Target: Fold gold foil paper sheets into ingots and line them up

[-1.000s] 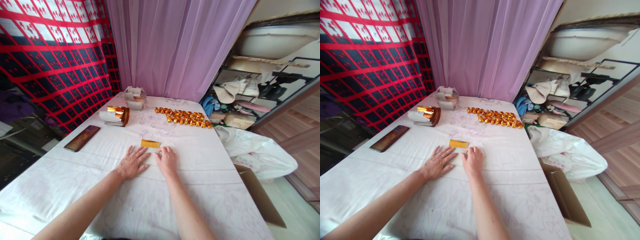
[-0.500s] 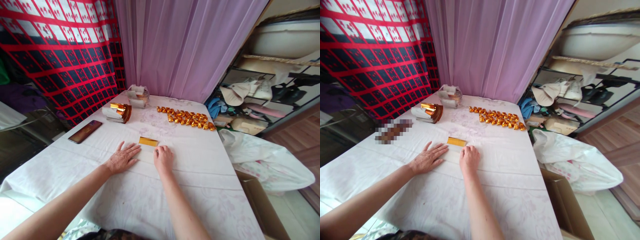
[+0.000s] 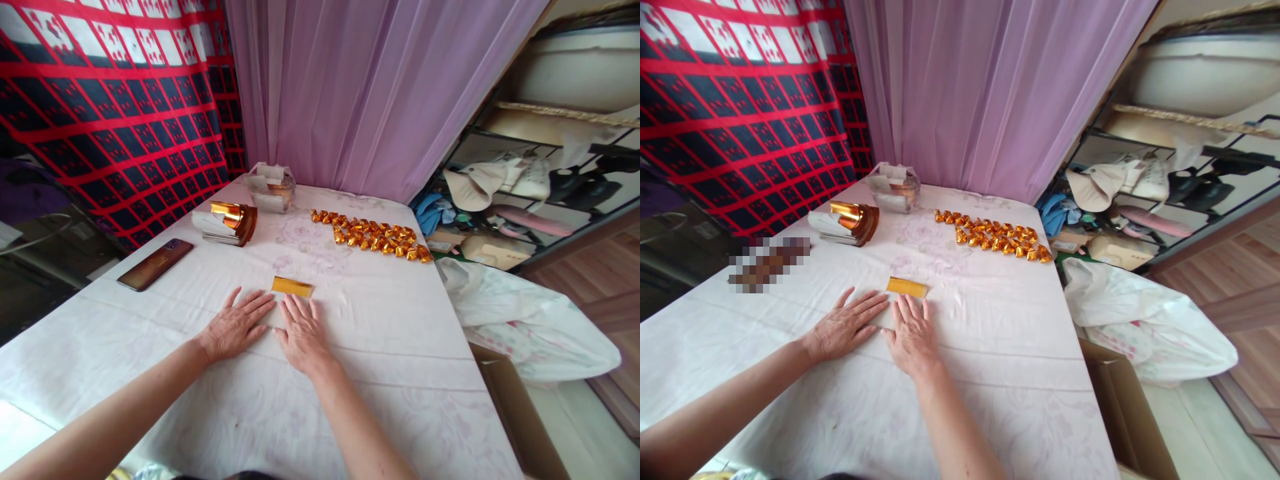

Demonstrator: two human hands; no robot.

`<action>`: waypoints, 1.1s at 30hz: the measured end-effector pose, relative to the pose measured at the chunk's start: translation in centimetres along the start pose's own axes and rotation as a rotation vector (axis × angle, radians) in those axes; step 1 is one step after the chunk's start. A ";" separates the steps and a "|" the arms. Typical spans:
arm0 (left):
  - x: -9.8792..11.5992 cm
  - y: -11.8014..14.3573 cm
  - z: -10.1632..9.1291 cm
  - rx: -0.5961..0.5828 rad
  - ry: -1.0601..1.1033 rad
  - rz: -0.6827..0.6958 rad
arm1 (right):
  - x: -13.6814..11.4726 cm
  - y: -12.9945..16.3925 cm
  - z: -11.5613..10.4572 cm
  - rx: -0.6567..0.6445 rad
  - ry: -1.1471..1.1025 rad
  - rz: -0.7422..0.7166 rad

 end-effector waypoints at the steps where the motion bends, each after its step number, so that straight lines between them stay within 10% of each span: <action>1: 0.0 0.0 0.1 0.020 -0.005 0.006 | -0.1 0.0 0.1 -0.038 -0.003 0.007; 19: 3.1 -3.3 0.4 0.191 0.069 0.217 | 2.3 2.7 -0.1 -0.127 0.145 0.261; 33: -0.8 -0.8 -1.5 0.209 0.139 0.140 | 2.7 2.2 -0.6 0.124 0.134 0.261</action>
Point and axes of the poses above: each hand's wrist, its own y-axis away from the middle knuckle, its own z-axis out of the palm, x = y × z, the point moved 4 cm from there along -y, towards the middle knuckle, and after that the axes turned 6 degrees about y, right-handed, at the moved point
